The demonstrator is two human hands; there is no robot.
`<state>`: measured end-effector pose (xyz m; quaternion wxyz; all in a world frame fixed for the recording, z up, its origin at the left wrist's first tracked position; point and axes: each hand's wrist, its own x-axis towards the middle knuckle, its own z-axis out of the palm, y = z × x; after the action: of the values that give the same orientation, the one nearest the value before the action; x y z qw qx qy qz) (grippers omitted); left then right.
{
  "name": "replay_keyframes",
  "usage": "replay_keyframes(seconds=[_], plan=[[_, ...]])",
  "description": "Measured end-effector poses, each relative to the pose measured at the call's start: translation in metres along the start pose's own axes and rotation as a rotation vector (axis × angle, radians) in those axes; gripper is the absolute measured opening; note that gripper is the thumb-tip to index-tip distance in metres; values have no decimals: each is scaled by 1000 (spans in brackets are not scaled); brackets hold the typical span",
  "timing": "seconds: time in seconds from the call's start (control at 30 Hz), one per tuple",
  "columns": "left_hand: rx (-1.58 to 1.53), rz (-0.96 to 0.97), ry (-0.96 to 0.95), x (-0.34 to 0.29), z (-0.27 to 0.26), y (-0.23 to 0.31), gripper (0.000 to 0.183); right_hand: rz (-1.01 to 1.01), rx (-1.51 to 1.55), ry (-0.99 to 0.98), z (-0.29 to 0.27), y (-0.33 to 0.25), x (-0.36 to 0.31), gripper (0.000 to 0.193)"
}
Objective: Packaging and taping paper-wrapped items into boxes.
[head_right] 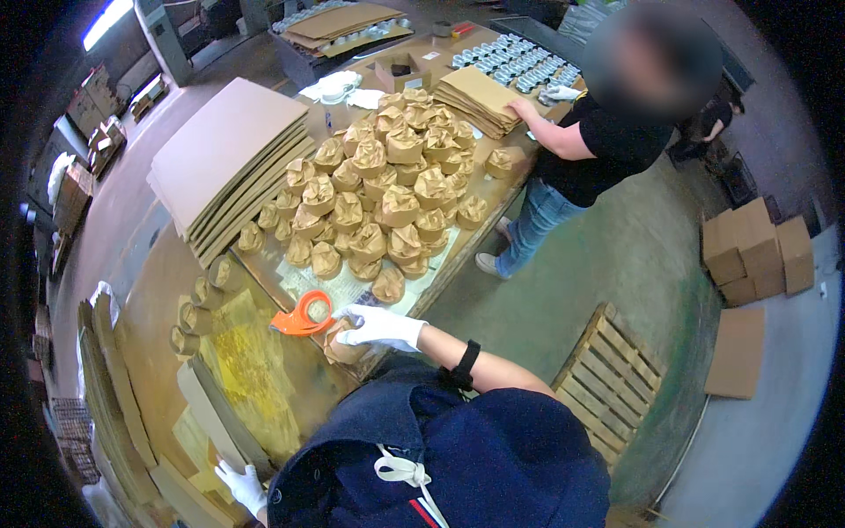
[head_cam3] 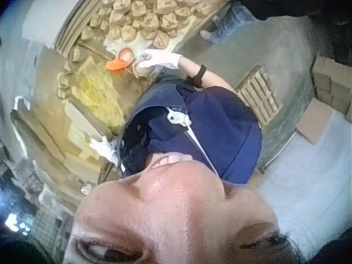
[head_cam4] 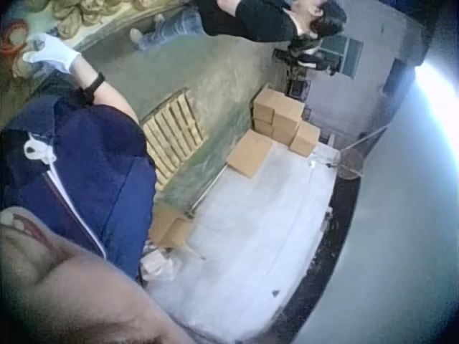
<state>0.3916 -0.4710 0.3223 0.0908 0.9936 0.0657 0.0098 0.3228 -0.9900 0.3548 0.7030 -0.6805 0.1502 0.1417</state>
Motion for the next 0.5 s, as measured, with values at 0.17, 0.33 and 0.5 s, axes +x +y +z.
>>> replay_keyframes(seconds=[0.17,0.33,0.5], plan=[[-116,-70,-134,-3,-36,93,75,102,99,-123,17,-29,3,67],[-154,139,-671,-20,35,166,60,96,-19,-185,54,-39,35,59],[-306,664,-323,-41,64,115,29,174,-47,-224,76,-34,54,57]])
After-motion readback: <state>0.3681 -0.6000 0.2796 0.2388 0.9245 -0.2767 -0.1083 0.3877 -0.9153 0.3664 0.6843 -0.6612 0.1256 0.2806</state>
